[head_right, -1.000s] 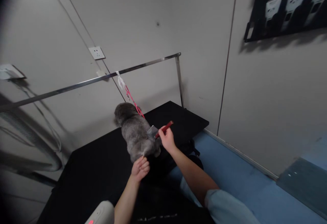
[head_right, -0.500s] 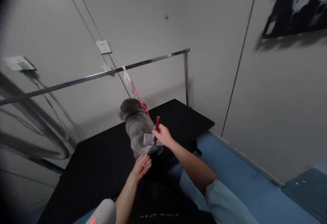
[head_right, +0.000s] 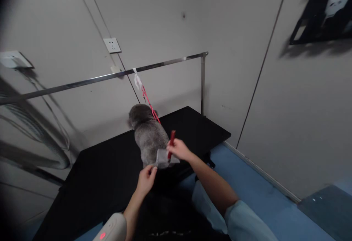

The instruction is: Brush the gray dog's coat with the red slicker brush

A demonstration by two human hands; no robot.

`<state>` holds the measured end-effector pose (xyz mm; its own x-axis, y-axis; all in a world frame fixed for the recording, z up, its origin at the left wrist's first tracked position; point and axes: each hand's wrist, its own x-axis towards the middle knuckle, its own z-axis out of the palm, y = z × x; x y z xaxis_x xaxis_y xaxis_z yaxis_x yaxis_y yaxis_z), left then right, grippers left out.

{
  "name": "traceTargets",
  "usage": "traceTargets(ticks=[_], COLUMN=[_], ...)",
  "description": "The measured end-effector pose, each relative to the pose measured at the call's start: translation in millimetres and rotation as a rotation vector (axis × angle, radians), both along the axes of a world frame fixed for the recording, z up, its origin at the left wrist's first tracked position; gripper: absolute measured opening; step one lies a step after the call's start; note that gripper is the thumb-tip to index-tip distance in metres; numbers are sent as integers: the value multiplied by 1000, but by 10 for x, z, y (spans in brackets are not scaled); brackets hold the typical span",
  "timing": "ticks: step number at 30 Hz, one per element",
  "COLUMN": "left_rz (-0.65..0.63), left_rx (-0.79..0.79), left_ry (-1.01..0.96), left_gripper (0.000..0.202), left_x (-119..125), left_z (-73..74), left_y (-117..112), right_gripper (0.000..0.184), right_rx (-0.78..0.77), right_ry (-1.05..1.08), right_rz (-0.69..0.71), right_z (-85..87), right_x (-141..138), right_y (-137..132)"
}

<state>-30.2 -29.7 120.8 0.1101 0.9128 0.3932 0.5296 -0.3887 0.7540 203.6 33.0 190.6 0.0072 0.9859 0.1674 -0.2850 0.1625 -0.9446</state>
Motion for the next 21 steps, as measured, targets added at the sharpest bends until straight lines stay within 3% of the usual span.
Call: traceTargets(ticks=[2,4,6,8,11,12,16,20,21], left_rz=[64,-30,-213,-355,-348,-281,22,199,237], left_rx=[223,359,358,287,170,143,119,106,85], left_ry=[183,340,412,317,-22,-142,-425,-512,-544], left_gripper=[33,47,46,25,7,5,14,29,31], left_x=[14,110,236,313,235,165,-168,-403,-441], left_z=[213,399,502,500,343,266,-73,-350,-402], left_y=[2,72,197,321,384,359,88,-205,-253], right_gripper=[36,39,41,43,41,40,34,23,20], right_rx=[-70,-67,-73,-96,-86,-61,77,120,147], right_ry=[152,230,201,148,133,125,-139,-215,-235], right_rz=[-177,-298,-217,-116,-153,-155,87,-106,-85], right_z=[-66,-117,-150,-162,-138,-121,1,86,65], right_x=[129,223,238,182,17,-56,-373,-593,-645], right_y=[102,199,263,291,278,264,238,267,252])
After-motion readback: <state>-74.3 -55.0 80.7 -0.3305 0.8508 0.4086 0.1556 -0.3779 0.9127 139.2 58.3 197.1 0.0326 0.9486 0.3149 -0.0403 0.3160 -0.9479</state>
